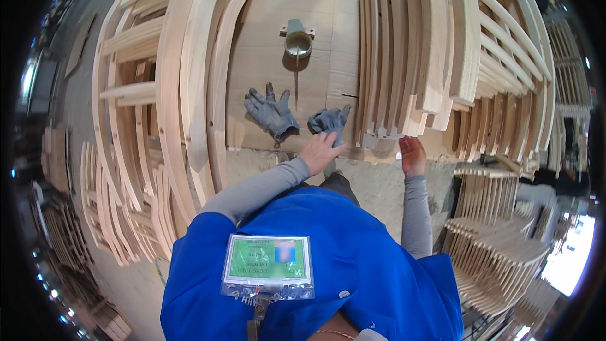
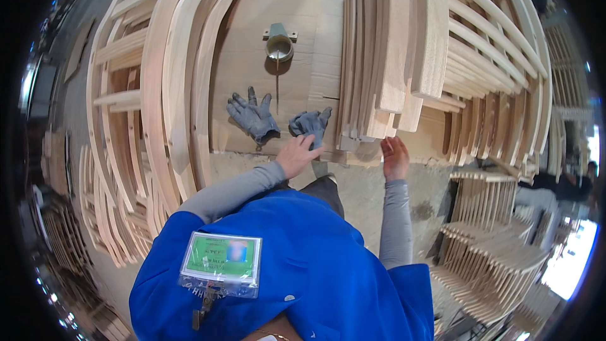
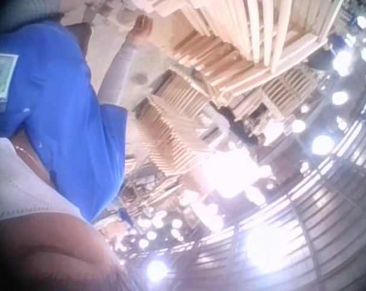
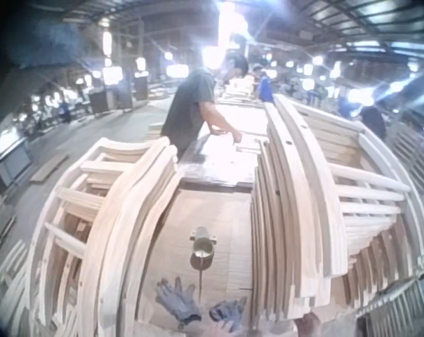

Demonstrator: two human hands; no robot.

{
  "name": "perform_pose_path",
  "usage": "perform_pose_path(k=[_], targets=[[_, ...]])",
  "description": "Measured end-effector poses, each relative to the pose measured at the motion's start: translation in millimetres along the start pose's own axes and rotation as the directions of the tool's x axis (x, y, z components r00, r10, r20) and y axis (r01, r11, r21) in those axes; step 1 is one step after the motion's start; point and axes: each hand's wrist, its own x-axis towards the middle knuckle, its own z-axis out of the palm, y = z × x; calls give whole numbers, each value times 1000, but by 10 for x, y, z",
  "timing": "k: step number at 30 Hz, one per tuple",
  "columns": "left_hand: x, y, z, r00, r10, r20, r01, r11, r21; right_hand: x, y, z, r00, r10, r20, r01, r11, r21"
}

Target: The person puts on gloves, picks up a wooden chair frame, and applies a finish to it using a brush. They dip the brush into a container of finish and coat the chair frame, then place it on a stack of other frames.

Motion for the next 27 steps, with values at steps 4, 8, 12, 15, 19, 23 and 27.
perform_pose_path(k=[4,8,12,15,19,23,27], targets=[[136,-264,110,991,71,115,-80,994,74,-788,517,247,999,18,-37,-23,992,-126],[191,-349,75,969,-207,-138,149,927,-345,-1445,838,301,977,179,-112,-193,973,-130],[244,-284,-366,823,-565,-56,309,529,-790,-1663,819,787,995,101,19,-82,891,-447],[119,-147,-761,871,-487,-66,289,616,-733,-1674,793,1358,913,-370,172,389,665,-637],[-79,84,-917,905,-353,-239,168,810,-561,-1471,562,1656,803,-369,468,585,338,-737],[-52,571,-1442,819,-219,-531,36,942,-333,-1455,413,1715,743,-316,589,669,345,-658],[-278,620,-1223,885,-361,-294,170,838,-518,-1580,352,1790,752,-230,617,637,492,-593]])
